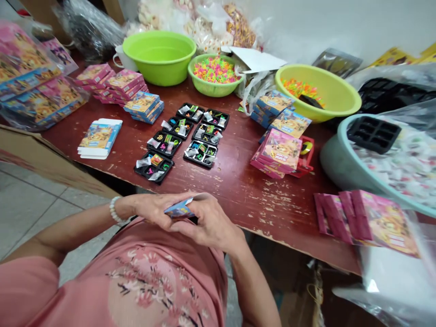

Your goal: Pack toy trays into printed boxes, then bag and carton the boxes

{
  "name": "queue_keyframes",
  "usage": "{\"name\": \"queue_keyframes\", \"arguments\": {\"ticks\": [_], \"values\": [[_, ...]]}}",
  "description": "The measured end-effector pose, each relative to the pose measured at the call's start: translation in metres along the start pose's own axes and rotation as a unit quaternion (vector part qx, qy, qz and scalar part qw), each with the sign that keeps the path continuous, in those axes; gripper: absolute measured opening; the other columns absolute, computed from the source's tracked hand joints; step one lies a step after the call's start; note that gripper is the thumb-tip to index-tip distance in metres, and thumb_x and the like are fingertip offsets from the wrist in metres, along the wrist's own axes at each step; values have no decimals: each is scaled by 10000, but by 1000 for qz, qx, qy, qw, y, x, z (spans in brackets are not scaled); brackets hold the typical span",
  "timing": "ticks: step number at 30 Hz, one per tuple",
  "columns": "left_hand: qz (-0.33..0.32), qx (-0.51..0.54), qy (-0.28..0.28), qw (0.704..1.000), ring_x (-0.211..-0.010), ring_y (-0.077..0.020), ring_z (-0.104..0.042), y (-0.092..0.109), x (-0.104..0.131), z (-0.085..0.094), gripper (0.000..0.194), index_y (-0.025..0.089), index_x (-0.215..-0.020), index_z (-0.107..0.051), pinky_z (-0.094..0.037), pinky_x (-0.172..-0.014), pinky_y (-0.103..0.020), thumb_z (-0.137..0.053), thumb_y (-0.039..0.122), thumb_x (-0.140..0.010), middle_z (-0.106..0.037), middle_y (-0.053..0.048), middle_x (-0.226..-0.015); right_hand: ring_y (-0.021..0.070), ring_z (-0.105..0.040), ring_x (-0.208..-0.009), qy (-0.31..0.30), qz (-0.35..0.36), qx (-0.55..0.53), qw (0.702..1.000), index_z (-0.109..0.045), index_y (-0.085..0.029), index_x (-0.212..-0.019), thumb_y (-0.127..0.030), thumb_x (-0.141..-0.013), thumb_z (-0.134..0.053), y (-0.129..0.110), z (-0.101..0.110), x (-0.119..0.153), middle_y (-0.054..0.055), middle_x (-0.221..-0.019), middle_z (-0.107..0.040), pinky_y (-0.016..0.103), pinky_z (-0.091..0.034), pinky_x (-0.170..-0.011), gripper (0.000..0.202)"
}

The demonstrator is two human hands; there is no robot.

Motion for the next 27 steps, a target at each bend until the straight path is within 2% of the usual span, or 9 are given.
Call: {"name": "queue_keyframes", "arguments": {"ticks": [2,4,9,13,18,20,23,25,27], "values": [[1,-8,9,1000,-1348,-370,-594,-1,-2,-4,1071,210,-1613,-407,-513,-1108,-462,-883,371,-666,-605,-138,-1505,165,-754,-916,-80,-3,-73,994,-781,-286,-1108,-438,-1005,-675,5,4,-1,-27,-1034,-815,314,-596,-866,212],[15,-12,38,999,-1163,-306,-677,-1,-4,-7,946,206,-1515,-513,-566,-982,-405,-892,355,-661,-688,-116,-1359,163,-748,-920,-99,-27,-85,991,-771,-280,-1136,-453,-1031,-631,10,7,0,-22,-1043,-812,313,-598,-871,246],[-2,28,190,981,-868,-192,-663,-3,-10,-19,466,200,-1224,-679,-546,-803,-311,-783,368,-802,-745,-44,-1036,183,-739,-886,107,-82,127,983,-741,-254,-1076,-394,-1060,-576,12,9,5,28,-1030,-803,303,-537,-776,217],[18,-38,283,958,-828,-185,-622,-6,-14,-27,258,164,-1038,-735,-496,-771,-303,-706,359,-872,-724,-34,-924,220,-727,-970,189,-51,188,962,-702,-246,-1000,-299,-1043,-570,15,-1,3,53,-1036,-788,360,-529,-857,149],[30,-126,329,935,-724,-160,-538,-3,-9,-27,359,147,-835,-705,-425,-687,-289,-623,479,-945,-636,-14,-755,248,-681,-1071,325,-74,201,921,-676,-257,-1080,-272,-992,-650,23,-18,7,71,-1118,-765,422,-505,-954,93],[43,-129,339,931,-734,-162,-536,-4,-6,-26,350,148,-836,-700,-424,-692,-288,-637,477,-938,-628,-13,-758,254,-673,-1073,331,-96,192,919,-675,-258,-1098,-312,-973,-694,26,-22,11,75,-1153,-760,433,-493,-964,137],[45,-49,264,962,-849,-191,-599,-9,-2,-26,350,154,-1066,-726,-484,-782,-300,-730,445,-872,-687,-31,-929,229,-689,-963,258,-114,119,952,-689,-264,-1030,-375,-980,-706,29,-21,15,39,-1034,-770,412,-483,-920,122],[8,56,148,987,-1012,-240,-640,-12,0,-28,582,178,-1288,-679,-522,-919,-350,-821,442,-790,-703,-61,-1123,211,-690,-909,224,-97,56,968,-688,-259,-952,-390,-996,-694,27,-19,15,16,-947,-755,406,-480,-911,138],[-34,143,59,987,-1149,-280,-634,-13,1,-29,756,205,-1392,-632,-508,-1045,-413,-887,437,-719,-683,-80,-1265,206,-684,-914,219,-60,6,974,-671,-253,-901,-393,-1007,-675,24,-17,14,12,-910,-727,411,-496,-926,176]]}}
Point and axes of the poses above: each hand's wrist, its own x-axis away from the middle knuckle, its own z-axis out of the back of the hand, y = z × x, the point moved 1 cm from there along -x, towards the middle knuckle
